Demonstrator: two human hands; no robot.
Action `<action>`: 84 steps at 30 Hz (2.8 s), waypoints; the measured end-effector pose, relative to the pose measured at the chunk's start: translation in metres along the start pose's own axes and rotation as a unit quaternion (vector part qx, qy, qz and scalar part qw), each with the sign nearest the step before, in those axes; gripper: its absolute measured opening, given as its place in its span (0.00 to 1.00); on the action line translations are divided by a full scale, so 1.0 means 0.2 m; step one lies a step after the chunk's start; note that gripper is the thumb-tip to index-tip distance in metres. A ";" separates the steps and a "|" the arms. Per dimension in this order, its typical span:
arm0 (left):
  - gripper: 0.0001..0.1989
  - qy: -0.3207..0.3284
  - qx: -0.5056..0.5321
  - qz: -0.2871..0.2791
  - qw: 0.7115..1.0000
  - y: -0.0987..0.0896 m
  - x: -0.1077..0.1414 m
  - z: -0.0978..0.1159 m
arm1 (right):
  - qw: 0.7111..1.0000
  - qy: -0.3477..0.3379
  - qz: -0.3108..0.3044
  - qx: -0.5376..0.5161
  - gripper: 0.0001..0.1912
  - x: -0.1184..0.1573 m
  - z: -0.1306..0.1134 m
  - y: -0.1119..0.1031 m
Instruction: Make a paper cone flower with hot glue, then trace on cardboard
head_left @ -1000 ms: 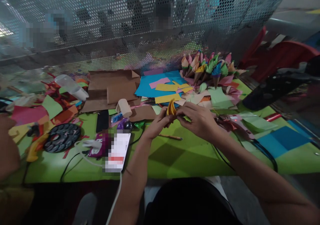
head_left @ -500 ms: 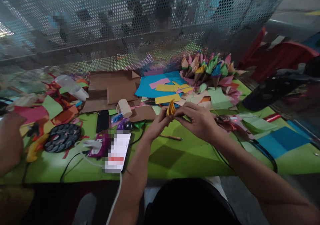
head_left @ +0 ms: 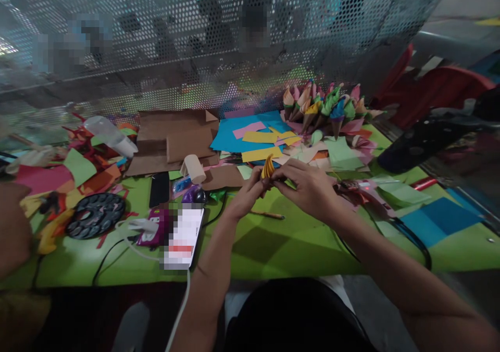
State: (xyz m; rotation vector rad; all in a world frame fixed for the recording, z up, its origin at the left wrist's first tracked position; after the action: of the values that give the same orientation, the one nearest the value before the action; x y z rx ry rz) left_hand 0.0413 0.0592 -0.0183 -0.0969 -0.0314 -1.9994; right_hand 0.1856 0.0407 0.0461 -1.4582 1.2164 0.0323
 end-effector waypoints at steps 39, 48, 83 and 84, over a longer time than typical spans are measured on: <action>0.17 0.093 -0.246 0.143 0.954 -0.02 0.00 0.07 | 0.992 0.102 0.009 0.080 0.07 0.18 0.20 -0.15; 0.19 0.130 -0.231 0.148 0.953 -0.04 0.01 0.06 | 0.892 0.373 -0.102 0.232 0.18 0.67 0.49 -0.43; 0.19 0.146 -0.224 0.150 0.952 -0.06 0.04 0.07 | 0.782 0.468 0.092 -0.402 0.21 0.55 0.36 -0.27; 0.19 0.150 -0.226 0.155 0.950 -0.06 0.04 0.08 | 0.780 0.466 0.092 -0.408 0.23 0.54 0.36 -0.27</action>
State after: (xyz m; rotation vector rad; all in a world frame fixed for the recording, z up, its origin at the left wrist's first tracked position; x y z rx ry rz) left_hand 0.0282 0.0580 -0.0022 -0.0828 0.6049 -1.6553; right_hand 0.3124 0.0133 -0.0064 -2.2083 2.3585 -0.0457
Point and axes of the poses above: each hand's wrist, its own x-axis away from the middle knuckle, its own y-axis out of the palm, z = x × y, the point moved 5 cm from there along -x, towards the middle knuckle, and after that the axes turned 6 degrees about -y, right-handed, at the moved point
